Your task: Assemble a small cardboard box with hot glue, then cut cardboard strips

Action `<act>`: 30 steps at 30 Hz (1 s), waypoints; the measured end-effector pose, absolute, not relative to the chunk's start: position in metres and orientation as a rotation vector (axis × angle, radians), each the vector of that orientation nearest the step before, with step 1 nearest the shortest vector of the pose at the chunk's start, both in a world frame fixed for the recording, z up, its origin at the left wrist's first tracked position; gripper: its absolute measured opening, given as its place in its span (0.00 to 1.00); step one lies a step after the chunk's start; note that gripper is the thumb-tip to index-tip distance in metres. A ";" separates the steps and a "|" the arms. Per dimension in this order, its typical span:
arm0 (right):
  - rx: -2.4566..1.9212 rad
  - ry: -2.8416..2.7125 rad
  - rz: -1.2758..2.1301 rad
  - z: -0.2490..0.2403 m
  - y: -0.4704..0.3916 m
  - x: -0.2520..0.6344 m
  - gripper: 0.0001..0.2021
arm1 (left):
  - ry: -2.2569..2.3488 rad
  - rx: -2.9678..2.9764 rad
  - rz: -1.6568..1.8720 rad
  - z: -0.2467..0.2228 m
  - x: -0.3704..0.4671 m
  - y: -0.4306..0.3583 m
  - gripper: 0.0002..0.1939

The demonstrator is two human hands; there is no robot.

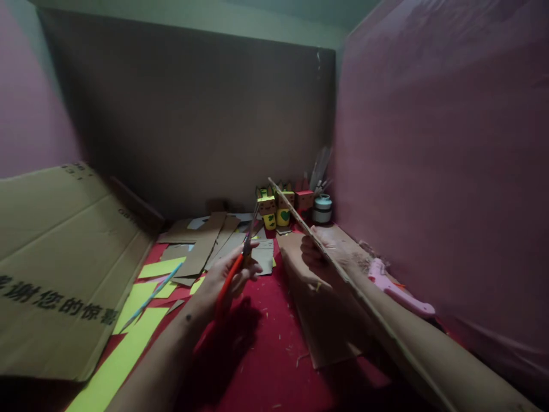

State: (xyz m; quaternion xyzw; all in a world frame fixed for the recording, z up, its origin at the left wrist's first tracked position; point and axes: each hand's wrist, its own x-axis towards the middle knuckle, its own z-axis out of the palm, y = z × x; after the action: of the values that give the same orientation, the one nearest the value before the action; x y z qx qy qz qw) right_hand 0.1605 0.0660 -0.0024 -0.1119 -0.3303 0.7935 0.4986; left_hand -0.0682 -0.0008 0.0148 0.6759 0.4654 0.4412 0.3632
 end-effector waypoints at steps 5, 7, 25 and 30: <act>-0.233 -0.818 2.118 -0.017 0.055 0.148 0.14 | 1.353 1.710 1.466 -0.007 -0.063 0.013 0.30; -0.224 -0.804 2.176 -0.023 0.051 0.144 0.14 | 1.442 1.709 1.600 -0.012 -0.067 0.016 0.28; -0.307 -0.786 2.315 -0.018 0.034 0.145 0.11 | 1.419 2.041 1.521 0.017 -0.087 0.006 0.27; -0.330 -0.798 2.226 -0.011 0.035 0.148 0.11 | 1.430 1.893 1.486 0.021 -0.097 0.009 0.29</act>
State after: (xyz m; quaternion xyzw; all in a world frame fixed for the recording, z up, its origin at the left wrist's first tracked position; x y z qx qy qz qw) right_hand 0.1479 0.0349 -0.0106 -0.1285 -0.3109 0.8668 0.3680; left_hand -0.0972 0.0088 0.0208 0.6663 0.5035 0.5230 0.1702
